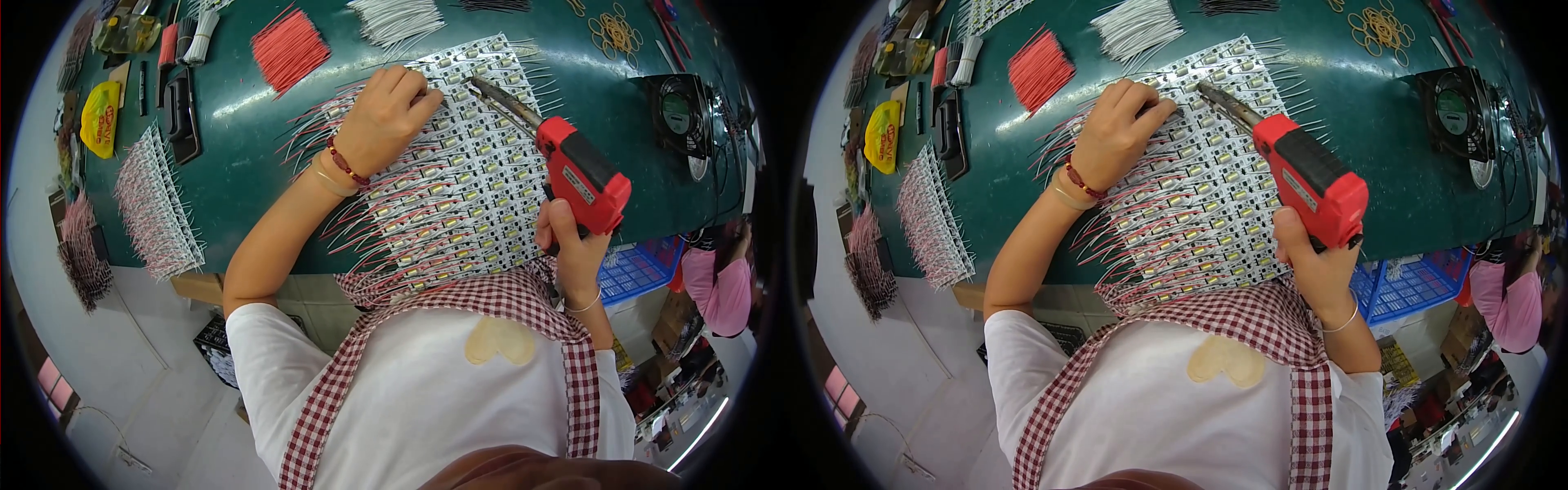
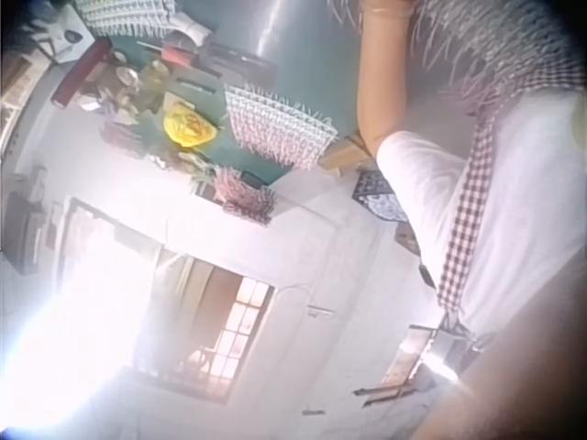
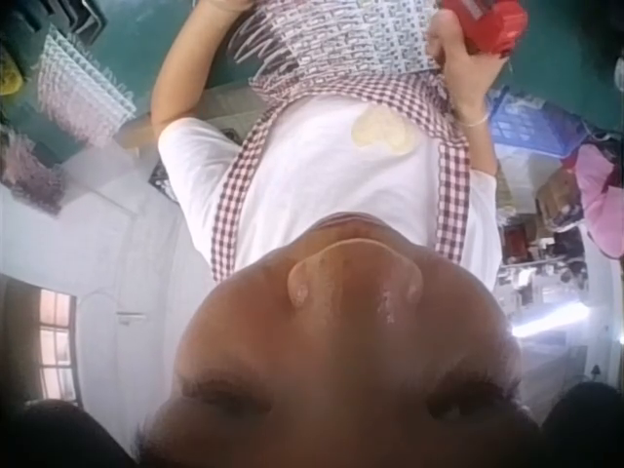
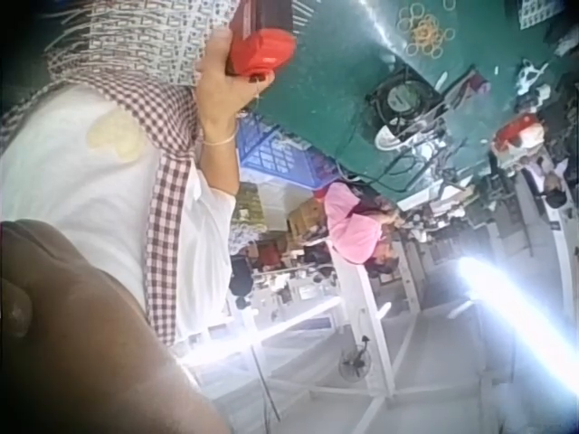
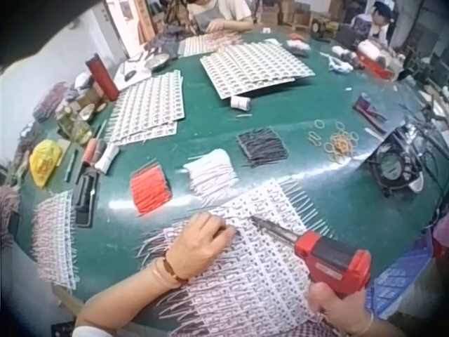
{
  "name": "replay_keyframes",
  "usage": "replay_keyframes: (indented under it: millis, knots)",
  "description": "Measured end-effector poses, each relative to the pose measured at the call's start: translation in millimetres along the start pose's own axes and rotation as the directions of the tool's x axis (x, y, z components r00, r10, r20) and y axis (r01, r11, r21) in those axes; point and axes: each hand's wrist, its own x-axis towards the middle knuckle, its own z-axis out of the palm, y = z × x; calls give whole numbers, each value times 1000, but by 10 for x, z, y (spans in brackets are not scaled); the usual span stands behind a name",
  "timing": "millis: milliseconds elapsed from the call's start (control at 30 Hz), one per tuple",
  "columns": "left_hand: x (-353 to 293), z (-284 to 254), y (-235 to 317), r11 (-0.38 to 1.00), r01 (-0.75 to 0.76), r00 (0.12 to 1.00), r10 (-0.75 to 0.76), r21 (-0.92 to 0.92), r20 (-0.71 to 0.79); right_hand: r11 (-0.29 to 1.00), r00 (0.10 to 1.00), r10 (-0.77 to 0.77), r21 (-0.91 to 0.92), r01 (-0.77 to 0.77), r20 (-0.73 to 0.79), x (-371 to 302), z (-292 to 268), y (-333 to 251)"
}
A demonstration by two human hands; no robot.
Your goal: The person solders wires onto a panel of circuit boards using a soldering gun and picks up additional wires from the workbench to solder onto the board.
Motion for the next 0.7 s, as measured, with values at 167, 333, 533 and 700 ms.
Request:
replay_keyframes:
  millis: [167,333,533,700]
  knots:
    - [-3,11,-2,1000,-3,1000,3,3,-8,999,998,-41,36,39,45,-16,-66,-16]
    - [23,-19,8,999,-25,1000,25,35,6,995,992,-95,52,91,82,-66,-109,22]
    - [32,-65,142,999,-49,999,48,4,11,998,996,-61,37,58,62,-180,-175,74]
    - [28,-7,168,998,-43,998,44,-40,36,995,999,33,91,-34,4,-157,-76,91]
